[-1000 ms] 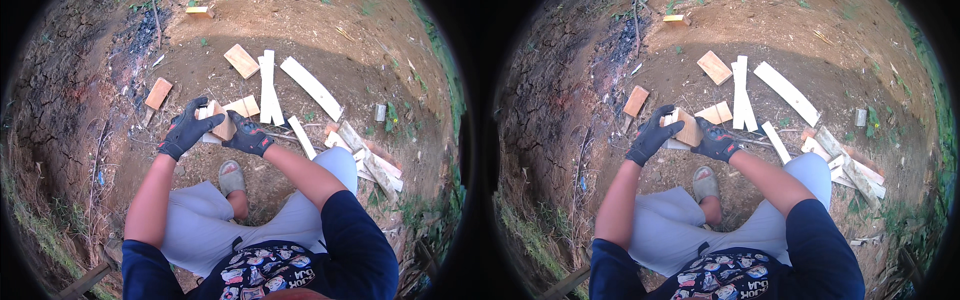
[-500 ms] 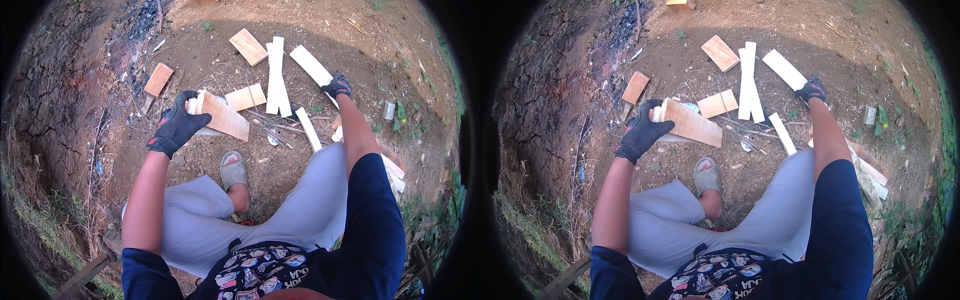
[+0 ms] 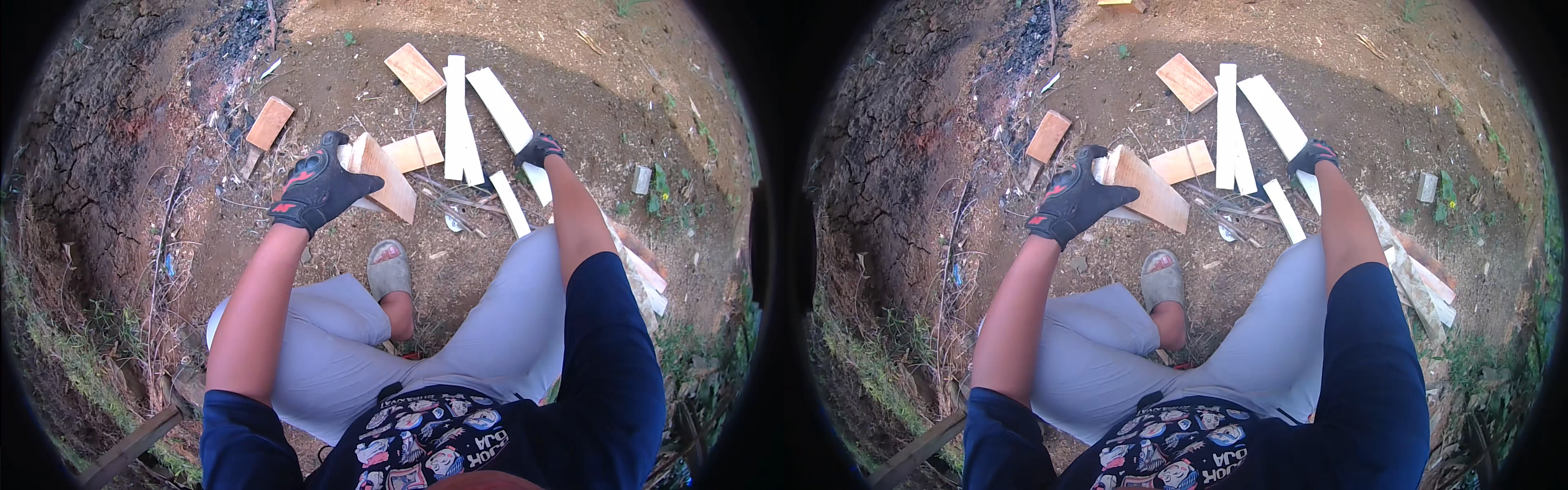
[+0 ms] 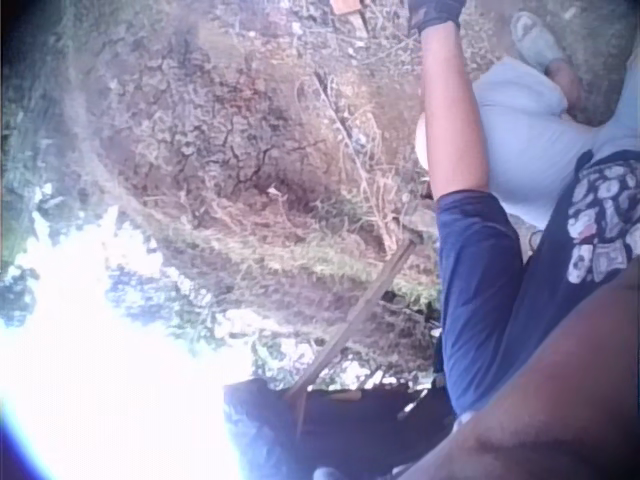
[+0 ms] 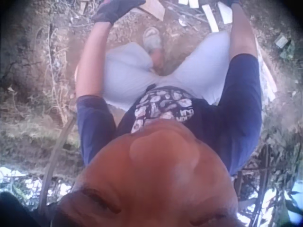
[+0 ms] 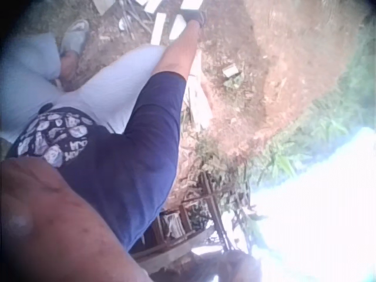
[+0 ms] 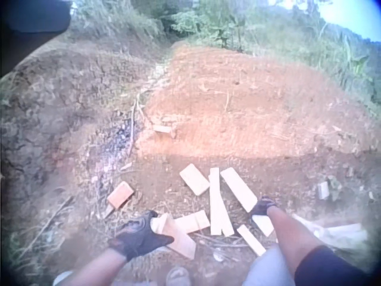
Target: The person sits on the ground and arranges several pieces of light-colored wood into a rectangular frame shape. They pick up and place the wood pieces by hand, organizing them on the dirt surface.
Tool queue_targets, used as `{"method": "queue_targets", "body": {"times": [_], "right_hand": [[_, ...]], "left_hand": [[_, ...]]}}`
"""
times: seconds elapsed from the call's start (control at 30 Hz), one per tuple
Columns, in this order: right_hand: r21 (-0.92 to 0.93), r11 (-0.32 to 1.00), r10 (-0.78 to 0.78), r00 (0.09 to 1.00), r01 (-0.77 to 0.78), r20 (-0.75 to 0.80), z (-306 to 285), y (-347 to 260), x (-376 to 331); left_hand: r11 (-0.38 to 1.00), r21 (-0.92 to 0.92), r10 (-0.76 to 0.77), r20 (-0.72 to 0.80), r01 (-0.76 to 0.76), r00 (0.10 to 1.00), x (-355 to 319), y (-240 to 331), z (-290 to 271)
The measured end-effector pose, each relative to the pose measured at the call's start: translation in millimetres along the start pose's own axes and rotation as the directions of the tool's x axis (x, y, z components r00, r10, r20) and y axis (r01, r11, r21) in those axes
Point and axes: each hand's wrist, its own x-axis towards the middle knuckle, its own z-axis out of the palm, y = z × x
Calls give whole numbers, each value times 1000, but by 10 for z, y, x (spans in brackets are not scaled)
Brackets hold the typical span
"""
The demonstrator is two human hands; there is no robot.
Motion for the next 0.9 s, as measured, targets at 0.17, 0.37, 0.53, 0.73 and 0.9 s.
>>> {"method": "queue_targets", "body": {"times": [0.17, 0.37, 0.53, 0.73, 0.9], "right_hand": [[721, 682, -107, 992, 124, -69, -486, -267, -588], [828, 492, 98, 928, 270, -361, -782, -1151, -1843], [940, -65, -149, 928, 335, -341, -181, -1314, -1941], [947, 224, -98, 972, 232, -215, 859, -1269, -2041], [933, 247, -85, 965, 260, -246, 1458, -1162, -2239]], "left_hand": [[987, 64, 136, 163, -148, 977, 302, 203, -121], [941, 230, 166, 330, -249, 929, 574, -9, -451], [964, 18, 259, 151, -264, 954, 725, -189, -257], [886, -375, 127, -369, -273, 921, 947, -313, 268], [841, -416, 138, -452, -345, 882, 1073, -684, 270]]}}
